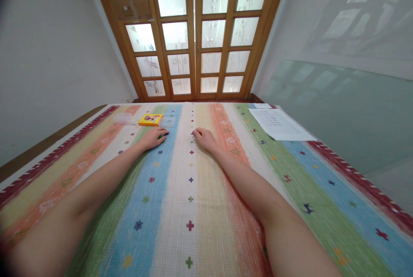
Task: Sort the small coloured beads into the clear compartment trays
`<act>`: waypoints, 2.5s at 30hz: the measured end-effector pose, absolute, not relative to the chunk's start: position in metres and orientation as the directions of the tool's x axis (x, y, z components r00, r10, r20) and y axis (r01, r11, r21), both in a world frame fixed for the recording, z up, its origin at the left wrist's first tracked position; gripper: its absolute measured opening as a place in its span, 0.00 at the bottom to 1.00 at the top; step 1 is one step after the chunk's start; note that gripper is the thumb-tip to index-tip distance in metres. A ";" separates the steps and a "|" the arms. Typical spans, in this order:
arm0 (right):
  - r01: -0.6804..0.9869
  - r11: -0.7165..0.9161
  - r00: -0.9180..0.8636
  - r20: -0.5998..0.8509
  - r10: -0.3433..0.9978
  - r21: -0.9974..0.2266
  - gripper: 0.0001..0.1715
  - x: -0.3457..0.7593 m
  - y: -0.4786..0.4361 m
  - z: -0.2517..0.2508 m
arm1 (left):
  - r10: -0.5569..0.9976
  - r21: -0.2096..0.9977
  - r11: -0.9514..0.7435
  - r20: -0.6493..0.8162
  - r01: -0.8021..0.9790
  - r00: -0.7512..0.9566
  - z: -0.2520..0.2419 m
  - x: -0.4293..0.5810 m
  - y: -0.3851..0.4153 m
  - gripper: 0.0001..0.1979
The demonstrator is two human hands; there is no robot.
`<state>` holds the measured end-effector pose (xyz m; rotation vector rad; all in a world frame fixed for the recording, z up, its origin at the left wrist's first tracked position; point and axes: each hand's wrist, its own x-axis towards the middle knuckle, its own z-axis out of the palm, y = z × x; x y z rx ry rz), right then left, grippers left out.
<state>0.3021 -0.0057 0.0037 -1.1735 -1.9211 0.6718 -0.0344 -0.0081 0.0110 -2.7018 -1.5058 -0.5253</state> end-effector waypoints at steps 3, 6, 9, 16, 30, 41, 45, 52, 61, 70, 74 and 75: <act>0.496 0.437 -0.278 0.339 0.899 -0.750 0.18 0.302 -0.007 0.004 | 0.807 0.145 -0.573 0.274 0.807 0.523 0.012 -0.039 -0.009 0.17; 0.505 0.442 -0.286 0.340 0.896 -0.741 0.18 0.302 -0.008 0.006 | 0.802 0.139 -0.579 0.274 0.804 0.530 0.014 -0.047 -0.013 0.15; 0.513 0.439 -0.286 0.335 0.898 -0.738 0.17 0.301 -0.008 0.007 | 0.795 0.142 -0.580 0.311 0.802 0.520 0.014 -0.052 -0.018 0.14; 0.513 0.432 -0.282 0.330 0.901 -0.742 0.17 0.300 -0.009 0.007 | 0.855 0.186 -0.452 0.369 0.873 0.364 0.004 -0.039 -0.021 0.15; 0.536 0.447 -0.299 0.333 0.894 -0.716 0.17 0.302 -0.003 0.001 | 0.906 0.140 -0.263 0.377 0.955 0.194 0.001 -0.023 -0.011 0.10; 0.537 0.462 -0.317 0.338 0.886 -0.706 0.17 0.302 -0.002 -0.001 | 0.915 0.195 -0.283 0.349 0.939 0.203 0.002 -0.063 -0.006 0.07; 0.541 0.465 -0.319 0.341 0.884 -0.701 0.16 0.302 -0.001 -0.003 | 0.910 0.156 -0.261 0.370 0.953 0.189 0.001 -0.074 -0.005 0.07; 0.555 0.460 -0.315 0.337 0.887 -0.693 0.15 0.302 0.000 -0.004 | 0.916 0.115 -0.189 0.379 0.975 0.133 0.002 -0.087 -0.006 0.07; 0.570 0.458 -0.322 0.328 0.888 -0.682 0.17 0.301 -0.001 -0.003 | 0.896 0.195 -0.363 0.341 0.911 0.284 0.005 -0.084 -0.008 0.14; 0.563 0.460 -0.321 0.332 0.887 -0.687 0.16 0.301 -0.001 -0.003 | 0.898 0.165 -0.334 0.354 0.928 0.260 0.006 -0.091 -0.011 0.10; 0.569 0.462 -0.323 0.332 0.886 -0.680 0.16 0.301 -0.002 -0.002 | 0.899 0.129 -0.232 0.407 0.964 0.162 0.003 -0.094 -0.014 0.08; 0.571 0.464 -0.325 0.333 0.885 -0.677 0.16 0.301 -0.002 -0.002 | 0.903 0.140 -0.206 0.409 0.968 0.133 0.002 -0.094 -0.014 0.09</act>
